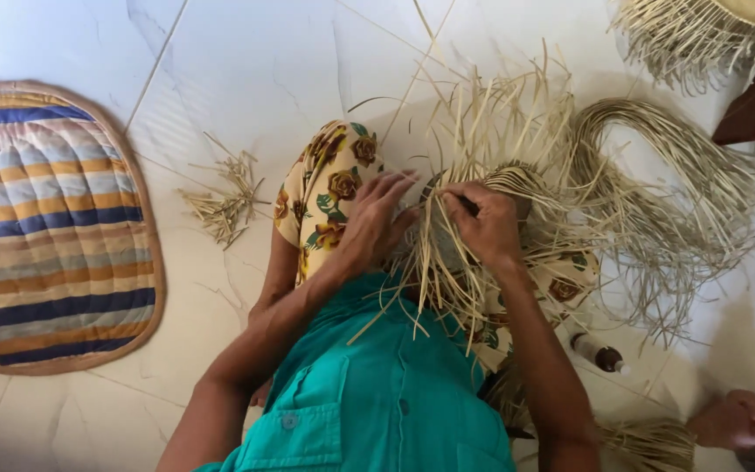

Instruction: Weaving dried straw or grass strands to create a circular object, likely a hat or basket base, using a wooden form.

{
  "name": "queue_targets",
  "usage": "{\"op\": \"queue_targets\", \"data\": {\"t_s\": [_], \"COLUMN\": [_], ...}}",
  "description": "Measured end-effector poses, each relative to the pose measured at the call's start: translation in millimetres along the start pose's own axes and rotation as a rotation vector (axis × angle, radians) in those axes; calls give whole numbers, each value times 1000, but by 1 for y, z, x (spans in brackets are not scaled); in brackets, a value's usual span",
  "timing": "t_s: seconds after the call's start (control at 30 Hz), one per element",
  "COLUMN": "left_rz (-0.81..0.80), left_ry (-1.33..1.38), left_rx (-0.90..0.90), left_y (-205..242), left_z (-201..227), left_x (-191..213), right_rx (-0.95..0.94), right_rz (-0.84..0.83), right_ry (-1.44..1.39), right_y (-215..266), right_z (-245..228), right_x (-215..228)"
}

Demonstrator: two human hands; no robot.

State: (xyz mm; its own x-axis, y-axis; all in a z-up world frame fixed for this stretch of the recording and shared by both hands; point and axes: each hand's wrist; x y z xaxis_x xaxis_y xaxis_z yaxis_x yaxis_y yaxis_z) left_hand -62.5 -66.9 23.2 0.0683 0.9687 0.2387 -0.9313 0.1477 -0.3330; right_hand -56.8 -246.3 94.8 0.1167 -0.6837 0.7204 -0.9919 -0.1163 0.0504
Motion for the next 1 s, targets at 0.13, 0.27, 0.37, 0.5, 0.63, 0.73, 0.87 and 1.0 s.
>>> {"op": "queue_targets", "data": {"t_s": [0.13, 0.27, 0.37, 0.5, 0.63, 0.73, 0.87, 1.0], "left_rz": [-332, -301, -272, -254, -137, -127, -162, -219], "left_ry": [66, -1, -113, -287, -236, -230, -276, -296], "left_rx": [-47, -225, 22, 202, 272, 375, 431, 488], "left_y": [-11, -3, 14, 35, 44, 46, 62, 73], "left_z": [-40, -53, -14, 4, 22, 31, -3, -31], "left_x": [-10, 18, 66, 93, 87, 85, 82, 108], "right_rx": [-3, -46, -54, 92, 238, 196, 210, 218], "right_rz": [24, -28, -103, -167, -323, -433, -356, -209], "right_ry": [-72, -112, -203, -145, 121, 320, 361, 173], "right_y": [3, 9, 6, 1, 1, 6, 14, 14], "right_z": [-7, -1, 3, -44, -79, -69, -60, -36], "right_x": [1, 0, -10, -37, -60, -77, -78, -56]}}
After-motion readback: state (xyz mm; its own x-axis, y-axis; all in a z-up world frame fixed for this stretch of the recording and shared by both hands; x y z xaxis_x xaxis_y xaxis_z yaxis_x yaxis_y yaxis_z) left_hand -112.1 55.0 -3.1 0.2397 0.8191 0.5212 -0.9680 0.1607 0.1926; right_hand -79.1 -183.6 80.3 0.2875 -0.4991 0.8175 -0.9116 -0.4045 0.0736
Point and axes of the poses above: each hand's wrist, its own y-axis away from the middle knuckle, its own x-axis out of the back of the hand, z = x × y, and after that the axes turned 11 degrees about y, right-handed
